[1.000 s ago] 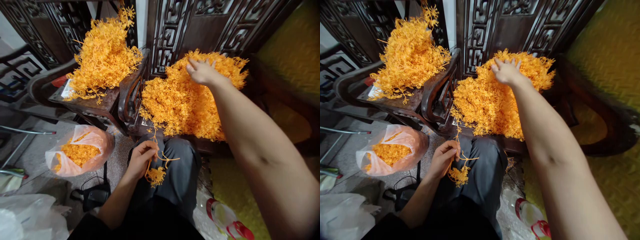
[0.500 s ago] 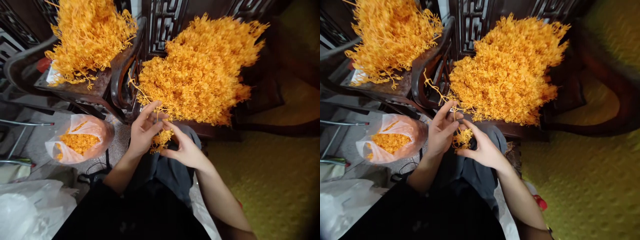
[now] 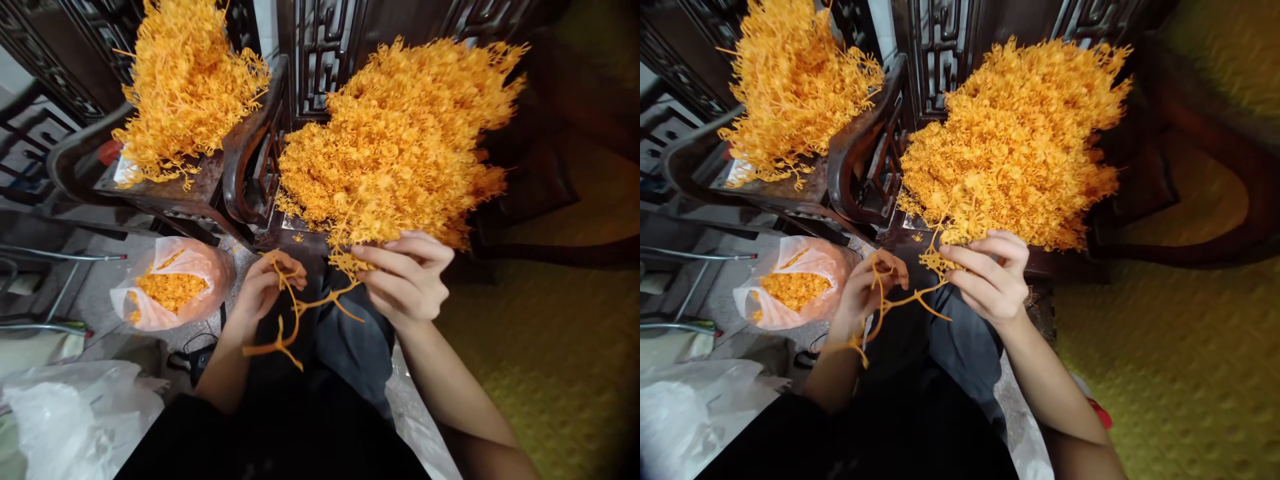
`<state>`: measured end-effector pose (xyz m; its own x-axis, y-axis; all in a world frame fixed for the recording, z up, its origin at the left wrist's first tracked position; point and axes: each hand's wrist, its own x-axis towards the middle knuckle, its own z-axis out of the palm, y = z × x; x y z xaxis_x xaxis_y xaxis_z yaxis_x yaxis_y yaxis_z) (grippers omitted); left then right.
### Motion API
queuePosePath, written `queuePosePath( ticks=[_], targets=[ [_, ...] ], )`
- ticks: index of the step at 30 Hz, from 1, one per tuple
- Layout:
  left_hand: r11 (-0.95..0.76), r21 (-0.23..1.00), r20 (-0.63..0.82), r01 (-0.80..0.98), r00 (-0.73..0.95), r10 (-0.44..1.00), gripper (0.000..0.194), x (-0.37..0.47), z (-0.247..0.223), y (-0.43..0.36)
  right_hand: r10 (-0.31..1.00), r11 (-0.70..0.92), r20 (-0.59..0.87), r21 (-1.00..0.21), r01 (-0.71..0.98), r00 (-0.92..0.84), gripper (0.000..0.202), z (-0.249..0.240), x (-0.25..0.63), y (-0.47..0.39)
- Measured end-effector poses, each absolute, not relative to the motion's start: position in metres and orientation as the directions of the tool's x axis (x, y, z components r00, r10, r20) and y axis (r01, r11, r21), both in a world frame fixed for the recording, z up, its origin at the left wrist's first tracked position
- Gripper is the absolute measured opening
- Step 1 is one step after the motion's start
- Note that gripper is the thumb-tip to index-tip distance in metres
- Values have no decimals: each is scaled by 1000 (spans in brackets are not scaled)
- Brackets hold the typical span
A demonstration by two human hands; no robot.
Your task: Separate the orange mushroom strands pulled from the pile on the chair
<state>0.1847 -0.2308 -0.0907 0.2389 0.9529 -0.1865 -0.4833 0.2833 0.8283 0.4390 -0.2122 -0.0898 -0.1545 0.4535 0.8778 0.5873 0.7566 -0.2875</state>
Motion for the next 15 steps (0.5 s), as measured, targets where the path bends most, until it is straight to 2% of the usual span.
queuePosePath(
  ticks=[4,7,9,11,13,15],
  targets=[
    [394,814,-185,-427,452,873,37,196,-85,-217,405,838,880,-249,486,-247,14,-106,439,-218],
    [423,880,-213,-216,617,758,48,212,-83,-216,455,864,811,-302,402,-368,16,-113,438,-219],
    [434,891,-259,-132,636,727,49,221,-84,-218,502,854,763,-362,373,-408,25,-114,436,-220],
    [449,884,-311,-126,557,770,48,227,-87,-219,579,797,754,-442,413,-310,36,-114,432,-224],
    [444,885,-334,-140,473,815,46,230,-91,-219,681,674,730,-588,446,-67,46,-115,426,-229],
    [414,897,-318,-154,425,848,41,233,-95,-217,802,509,589,-764,396,104,58,-116,418,-234]
  ],
)
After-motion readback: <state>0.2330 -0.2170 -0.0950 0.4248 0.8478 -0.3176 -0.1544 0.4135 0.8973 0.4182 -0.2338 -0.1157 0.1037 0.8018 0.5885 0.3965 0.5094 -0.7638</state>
